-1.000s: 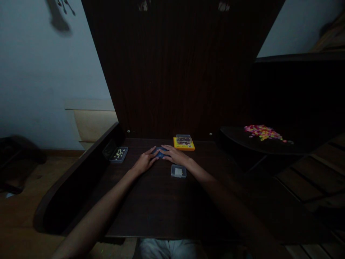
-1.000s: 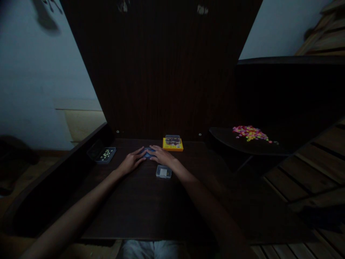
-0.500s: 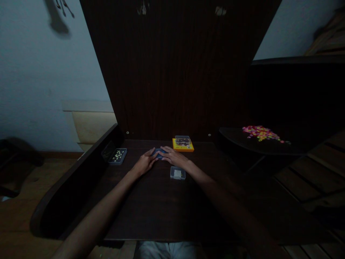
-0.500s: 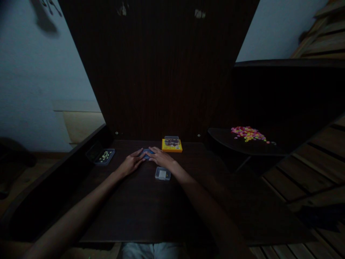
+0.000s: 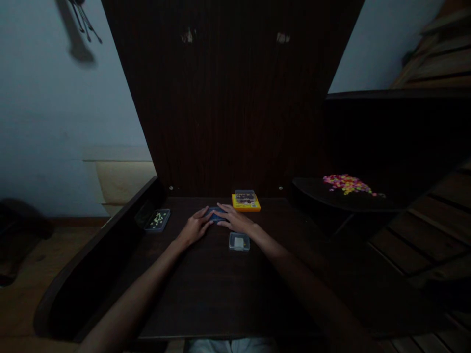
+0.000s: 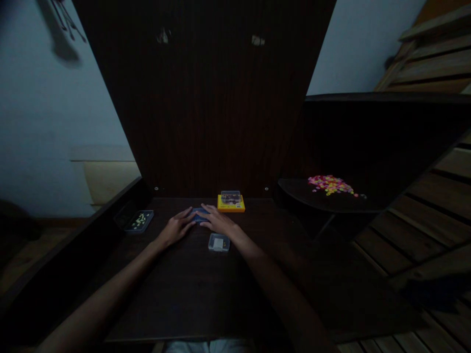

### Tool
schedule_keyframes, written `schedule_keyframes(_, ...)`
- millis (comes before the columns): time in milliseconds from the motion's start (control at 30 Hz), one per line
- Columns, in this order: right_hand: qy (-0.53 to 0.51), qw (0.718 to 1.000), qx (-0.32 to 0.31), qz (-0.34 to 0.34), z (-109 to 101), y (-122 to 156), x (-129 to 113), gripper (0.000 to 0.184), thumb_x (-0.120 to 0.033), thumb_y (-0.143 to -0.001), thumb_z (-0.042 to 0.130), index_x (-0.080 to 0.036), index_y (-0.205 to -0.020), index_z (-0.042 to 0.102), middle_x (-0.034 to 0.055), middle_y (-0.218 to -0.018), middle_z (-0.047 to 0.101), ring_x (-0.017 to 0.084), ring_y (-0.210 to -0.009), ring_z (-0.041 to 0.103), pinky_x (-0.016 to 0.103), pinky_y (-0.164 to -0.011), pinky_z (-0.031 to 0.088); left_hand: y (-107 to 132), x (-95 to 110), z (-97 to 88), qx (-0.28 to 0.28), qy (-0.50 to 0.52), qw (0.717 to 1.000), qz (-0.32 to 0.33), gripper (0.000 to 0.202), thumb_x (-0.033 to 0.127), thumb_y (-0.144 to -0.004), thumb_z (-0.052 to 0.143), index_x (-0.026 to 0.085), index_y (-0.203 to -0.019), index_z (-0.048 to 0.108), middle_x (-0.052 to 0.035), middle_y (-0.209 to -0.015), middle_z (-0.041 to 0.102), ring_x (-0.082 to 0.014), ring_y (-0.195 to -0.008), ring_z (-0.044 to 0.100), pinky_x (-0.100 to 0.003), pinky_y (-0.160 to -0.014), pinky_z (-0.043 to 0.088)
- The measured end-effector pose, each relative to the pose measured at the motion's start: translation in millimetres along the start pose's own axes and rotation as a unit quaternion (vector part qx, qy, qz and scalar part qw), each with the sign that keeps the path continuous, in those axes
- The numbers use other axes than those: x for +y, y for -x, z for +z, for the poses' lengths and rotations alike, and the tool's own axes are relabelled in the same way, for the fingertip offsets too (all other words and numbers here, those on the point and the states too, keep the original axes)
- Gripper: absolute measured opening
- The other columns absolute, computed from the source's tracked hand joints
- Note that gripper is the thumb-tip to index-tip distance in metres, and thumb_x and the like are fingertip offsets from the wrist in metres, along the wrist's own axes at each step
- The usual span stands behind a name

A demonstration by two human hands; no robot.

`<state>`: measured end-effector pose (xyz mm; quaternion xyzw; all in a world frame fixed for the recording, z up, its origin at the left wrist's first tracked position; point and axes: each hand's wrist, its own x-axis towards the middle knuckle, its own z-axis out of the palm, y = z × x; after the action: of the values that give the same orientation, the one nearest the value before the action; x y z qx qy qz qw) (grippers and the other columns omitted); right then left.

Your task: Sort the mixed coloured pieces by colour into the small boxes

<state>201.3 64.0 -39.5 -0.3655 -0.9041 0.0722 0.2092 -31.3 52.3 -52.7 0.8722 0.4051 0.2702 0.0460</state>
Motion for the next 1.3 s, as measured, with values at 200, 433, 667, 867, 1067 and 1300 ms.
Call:
schedule_keyframes(200, -0.027, 0.995, 0.097, 0.005, -30.5, 4.6, 11.0, 0.052, -0.030, -0.093, 0.062, -0.022, -0.142, 0.050, 0.0136, -0.149, 0.045, 0.028, -0.139, 0.040, 0.052, -0.115, 0.034, -31.2, 23.0, -11.4, 0.052, 0.031, 0.998, -0.004, 0.049, 0.046, -0.096, 0.046, 0.019, -0.135, 0.056, -0.0123, -0.148, 0.047, -0.0276, -0.135, 0.047, -0.048, -0.113, 0.040)
schedule_keyframes(433, -0.033, 0.983, 0.178, 0.025, -73.9, 20.8, 51.1, 0.039, -0.025, -0.092, 0.061, -0.023, -0.131, 0.062, 0.0120, -0.142, 0.054, 0.028, -0.134, 0.048, 0.053, -0.112, 0.039, -97.4, 53.7, -3.3, 0.139, 0.115, 0.983, 0.042, 0.044, 0.035, -0.092, 0.058, 0.015, -0.129, 0.050, -0.0159, -0.138, 0.054, -0.0254, -0.129, 0.053, -0.044, -0.110, 0.043)
schedule_keyframes(667, -0.020, 0.979, 0.188, 0.069, -76.0, 37.9, 88.9, 0.038, -0.018, -0.089, 0.060, -0.018, -0.127, 0.066, 0.0147, -0.138, 0.057, 0.031, -0.133, 0.048, 0.055, -0.112, 0.039, -133.7, 59.4, 36.7, 0.129, 0.154, 0.979, 0.039, 0.038, 0.030, -0.088, 0.062, 0.016, -0.119, 0.046, -0.0163, -0.132, 0.052, -0.0264, -0.125, 0.053, -0.044, -0.105, 0.046)
schedule_keyframes(867, -0.029, 0.978, 0.185, 0.088, -65.1, 42.7, 106.0, 0.039, -0.018, -0.089, 0.061, -0.021, -0.127, 0.065, 0.0128, -0.138, 0.057, 0.030, -0.134, 0.047, 0.055, -0.112, 0.038, -142.9, 49.6, 62.7, 0.126, 0.163, 0.978, 0.025, 0.045, 0.033, -0.086, 0.066, 0.016, -0.122, 0.044, -0.0162, -0.128, 0.052, -0.0269, -0.122, 0.055, -0.043, -0.103, 0.047)
schedule_keyframes(1067, -0.014, 0.974, 0.210, 0.090, -55.3, 39.2, 116.0, 0.038, -0.022, -0.090, 0.062, -0.023, -0.127, 0.065, 0.0115, -0.139, 0.057, 0.030, -0.133, 0.048, 0.056, -0.111, 0.038, -142.3, 46.4, 66.9, 0.134, 0.139, 0.981, 0.016, 0.033, 0.034, -0.088, 0.064, 0.017, -0.113, 0.052, -0.0152, -0.127, 0.056, -0.0269, -0.122, 0.055, -0.044, -0.104, 0.047)
schedule_keyframes(1300, 0.028, 0.973, 0.214, 0.085, -57.5, 35.9, 114.8, 0.037, -0.021, -0.088, 0.064, -0.019, -0.125, 0.067, 0.0124, -0.135, 0.060, 0.030, -0.130, 0.047, 0.056, -0.110, 0.040, -143.8, 47.8, 67.0, 0.128, 0.126, 0.984, 0.002, 0.034, 0.032, -0.088, 0.062, 0.016, -0.117, 0.053, -0.0168, -0.132, 0.055, -0.0282, -0.125, 0.054, -0.046, -0.108, 0.044)
